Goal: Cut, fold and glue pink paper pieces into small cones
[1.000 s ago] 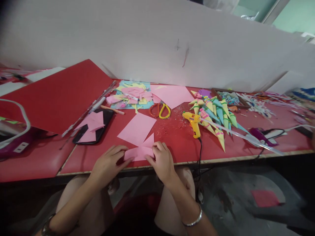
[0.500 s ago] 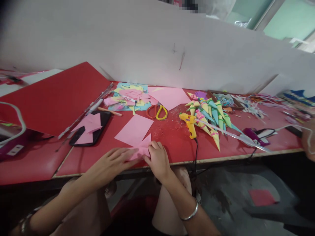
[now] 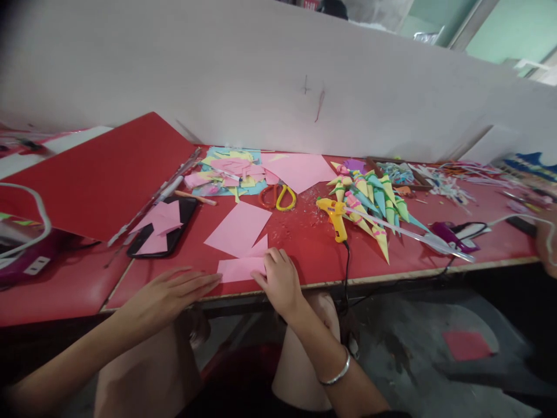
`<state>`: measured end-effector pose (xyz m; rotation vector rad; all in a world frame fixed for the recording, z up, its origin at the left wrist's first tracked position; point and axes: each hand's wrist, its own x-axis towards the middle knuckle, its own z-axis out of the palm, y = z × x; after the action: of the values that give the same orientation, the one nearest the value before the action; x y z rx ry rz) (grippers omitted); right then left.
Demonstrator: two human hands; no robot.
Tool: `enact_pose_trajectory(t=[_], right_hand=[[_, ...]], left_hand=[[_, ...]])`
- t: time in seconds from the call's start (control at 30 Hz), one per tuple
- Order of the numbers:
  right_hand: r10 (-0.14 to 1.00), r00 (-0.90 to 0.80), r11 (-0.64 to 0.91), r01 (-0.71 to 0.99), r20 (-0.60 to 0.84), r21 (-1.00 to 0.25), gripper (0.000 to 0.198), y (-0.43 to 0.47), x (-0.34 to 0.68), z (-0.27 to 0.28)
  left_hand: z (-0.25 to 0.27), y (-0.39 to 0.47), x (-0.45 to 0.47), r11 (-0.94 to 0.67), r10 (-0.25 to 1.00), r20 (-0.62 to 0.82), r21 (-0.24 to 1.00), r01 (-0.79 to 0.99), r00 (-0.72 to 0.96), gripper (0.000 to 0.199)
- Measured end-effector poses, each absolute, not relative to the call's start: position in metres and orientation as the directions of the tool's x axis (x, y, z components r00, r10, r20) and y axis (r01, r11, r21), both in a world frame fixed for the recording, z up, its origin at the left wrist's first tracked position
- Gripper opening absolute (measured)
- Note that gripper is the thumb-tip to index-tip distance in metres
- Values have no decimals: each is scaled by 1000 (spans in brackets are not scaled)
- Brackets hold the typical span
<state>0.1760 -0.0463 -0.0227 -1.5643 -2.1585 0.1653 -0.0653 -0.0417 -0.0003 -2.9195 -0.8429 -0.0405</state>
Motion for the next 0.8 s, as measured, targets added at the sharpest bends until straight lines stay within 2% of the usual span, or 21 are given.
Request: enact_pose_trajectory(t=[0.07, 0.17, 0.27, 0.37, 0.57, 0.8], right_hand=[[883, -263, 382, 884, 390, -270, 19, -53, 173, -25], [747, -430, 528, 847, 507, -61, 31, -63, 166, -28], [660, -564, 634, 773, 496, 34, 33, -69, 161, -30], [678, -566, 642, 766, 469, -3, 32, -69, 165, -32], [781, -489, 562, 821, 388, -98, 38, -72, 198, -33], [812, -454, 536, 829, 367, -160, 45, -79, 228, -30]], left_hand=[[2, -40, -66, -835, 547, 13, -63, 547, 837, 53], [5, -40, -62, -832, 554, -35, -62, 551, 832, 50], [7, -41, -59, -827, 562, -58, -62, 559, 825, 50], [6, -42, -59, -820, 572, -65, -42, 571, 817, 52], [2, -42, -65, -801, 598, -32, 15, 598, 801, 53], [3, -44, -69, -798, 603, -2, 26, 603, 798, 54]])
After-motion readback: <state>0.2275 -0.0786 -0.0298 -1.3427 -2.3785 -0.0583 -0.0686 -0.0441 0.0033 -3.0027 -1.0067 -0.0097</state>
